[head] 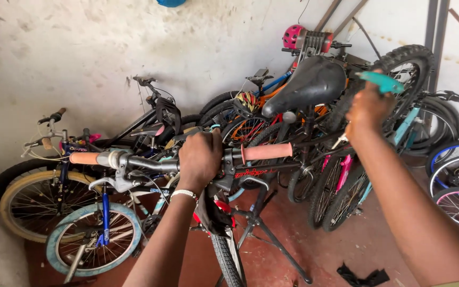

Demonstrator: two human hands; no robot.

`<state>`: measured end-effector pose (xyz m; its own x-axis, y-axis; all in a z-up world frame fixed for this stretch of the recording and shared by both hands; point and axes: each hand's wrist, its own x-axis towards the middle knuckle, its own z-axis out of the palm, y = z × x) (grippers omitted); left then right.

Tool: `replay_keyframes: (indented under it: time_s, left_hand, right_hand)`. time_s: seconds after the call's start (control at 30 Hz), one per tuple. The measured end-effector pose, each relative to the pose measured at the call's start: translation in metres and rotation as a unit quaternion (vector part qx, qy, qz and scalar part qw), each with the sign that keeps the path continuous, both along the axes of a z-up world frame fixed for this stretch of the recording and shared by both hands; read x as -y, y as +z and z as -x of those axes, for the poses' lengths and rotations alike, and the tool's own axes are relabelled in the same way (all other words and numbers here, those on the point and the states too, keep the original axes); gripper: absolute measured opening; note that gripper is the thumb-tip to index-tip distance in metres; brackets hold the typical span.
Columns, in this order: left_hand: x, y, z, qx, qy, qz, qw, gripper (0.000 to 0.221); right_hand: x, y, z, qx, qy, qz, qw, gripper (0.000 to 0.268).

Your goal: Routing and adjusting brake cables and handlebars on a mountain bike using hand tools.

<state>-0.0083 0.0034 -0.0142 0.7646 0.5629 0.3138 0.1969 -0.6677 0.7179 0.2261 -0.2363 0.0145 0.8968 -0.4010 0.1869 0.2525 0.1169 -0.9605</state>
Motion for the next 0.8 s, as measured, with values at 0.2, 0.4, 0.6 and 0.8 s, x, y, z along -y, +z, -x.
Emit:
replay_keyframes:
  time_s: [0.2, 0.4, 0.6, 0.8]
  left_hand:
    - [0.000, -0.004, -0.009, -0.025, 0.036, -0.014, 0.999, 0.049]
    - [0.008, -0.003, -0.007, -0.048, 0.033, -0.013, 0.998, 0.051]
    - [0.002, -0.014, -0.010, 0.016, 0.036, -0.022, 0.999, 0.049]
    - [-0.003, -0.012, -0.012, 0.028, 0.028, -0.036, 0.999, 0.048]
  right_hand:
    - [-0.108, -0.040, 0.059, -0.026, 0.010, 0.018, 0.999, 0.056]
    - [-0.094, -0.003, 0.106, -0.072, 0.246, 0.126, 0.958, 0.024]
    - [-0.103, 0.001, 0.125, 0.031, 0.140, 0.108, 0.984, 0.046]
    - [-0.050, -0.027, 0.046, 0.030, 0.099, 0.070, 0.992, 0.034]
